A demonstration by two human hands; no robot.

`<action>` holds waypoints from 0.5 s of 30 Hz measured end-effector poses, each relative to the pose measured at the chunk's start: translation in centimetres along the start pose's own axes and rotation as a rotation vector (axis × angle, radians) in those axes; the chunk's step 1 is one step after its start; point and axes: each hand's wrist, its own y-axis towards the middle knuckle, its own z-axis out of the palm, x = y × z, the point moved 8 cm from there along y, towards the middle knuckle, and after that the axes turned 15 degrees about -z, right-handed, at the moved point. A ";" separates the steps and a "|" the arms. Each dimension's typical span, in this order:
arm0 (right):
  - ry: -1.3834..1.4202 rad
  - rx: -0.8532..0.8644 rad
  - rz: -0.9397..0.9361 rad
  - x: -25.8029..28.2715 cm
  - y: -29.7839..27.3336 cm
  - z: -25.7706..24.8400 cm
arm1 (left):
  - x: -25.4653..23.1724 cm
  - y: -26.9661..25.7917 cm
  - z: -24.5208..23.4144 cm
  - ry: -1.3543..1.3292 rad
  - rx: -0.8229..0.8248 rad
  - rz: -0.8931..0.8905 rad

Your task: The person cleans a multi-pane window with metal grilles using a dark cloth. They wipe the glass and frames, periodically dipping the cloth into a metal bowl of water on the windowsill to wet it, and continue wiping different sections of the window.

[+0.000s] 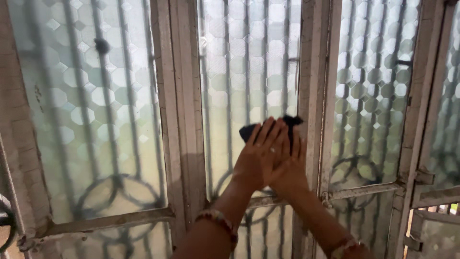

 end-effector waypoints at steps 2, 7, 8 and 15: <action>0.043 0.020 -0.018 1.5 -1.8 0.5 | -0.5 -2.1 1.0 0.049 -0.042 0.004; 0.145 0.292 0.075 5.4 -6.9 3.4 | -0.7 -9.1 2.7 -0.121 -0.024 0.004; 0.167 0.243 0.081 6.3 -7.6 3.1 | -0.7 -10.3 2.7 -0.125 -0.023 0.003; 0.136 -0.045 -0.100 9.3 -7.3 0.5 | -0.1 -12.4 1.8 -0.191 -0.056 -0.072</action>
